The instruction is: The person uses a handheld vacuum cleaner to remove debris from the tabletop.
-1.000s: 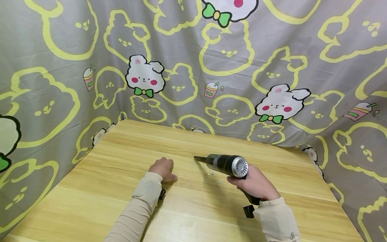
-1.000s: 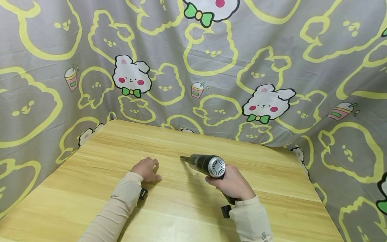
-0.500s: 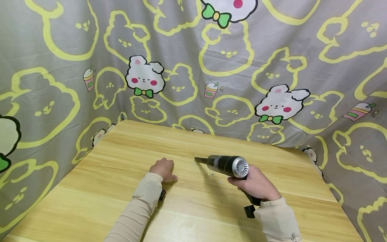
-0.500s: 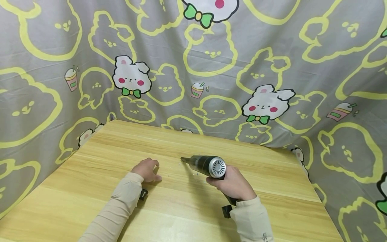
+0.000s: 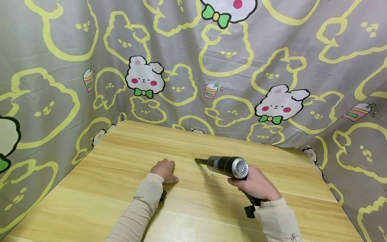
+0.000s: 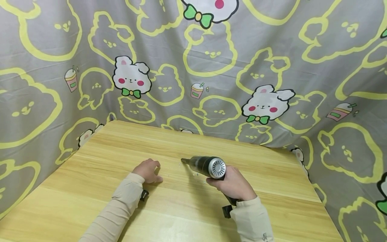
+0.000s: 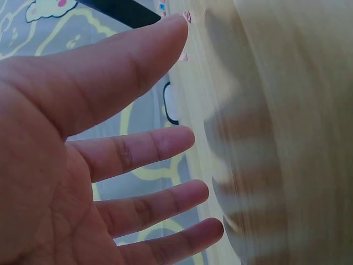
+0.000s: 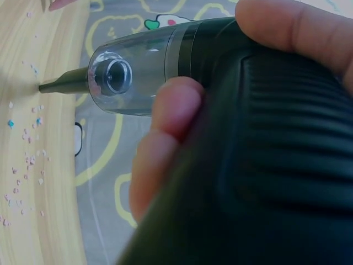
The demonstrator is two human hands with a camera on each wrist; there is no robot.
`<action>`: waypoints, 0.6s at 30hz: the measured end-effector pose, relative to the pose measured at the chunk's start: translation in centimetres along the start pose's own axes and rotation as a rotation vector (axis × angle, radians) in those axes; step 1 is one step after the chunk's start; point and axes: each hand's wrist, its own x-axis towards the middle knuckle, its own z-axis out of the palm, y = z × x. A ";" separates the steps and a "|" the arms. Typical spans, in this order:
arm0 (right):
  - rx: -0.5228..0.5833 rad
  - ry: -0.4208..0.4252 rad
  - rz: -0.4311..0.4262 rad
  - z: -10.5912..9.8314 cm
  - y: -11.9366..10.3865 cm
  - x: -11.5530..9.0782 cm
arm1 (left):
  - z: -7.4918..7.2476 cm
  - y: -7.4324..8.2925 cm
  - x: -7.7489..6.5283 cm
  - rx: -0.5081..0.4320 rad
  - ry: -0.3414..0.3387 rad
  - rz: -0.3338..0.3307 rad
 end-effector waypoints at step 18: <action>0.026 -0.003 0.017 0.0 0.0 0.0 | 0.1 0.1 0.0 -0.001 -0.003 0.006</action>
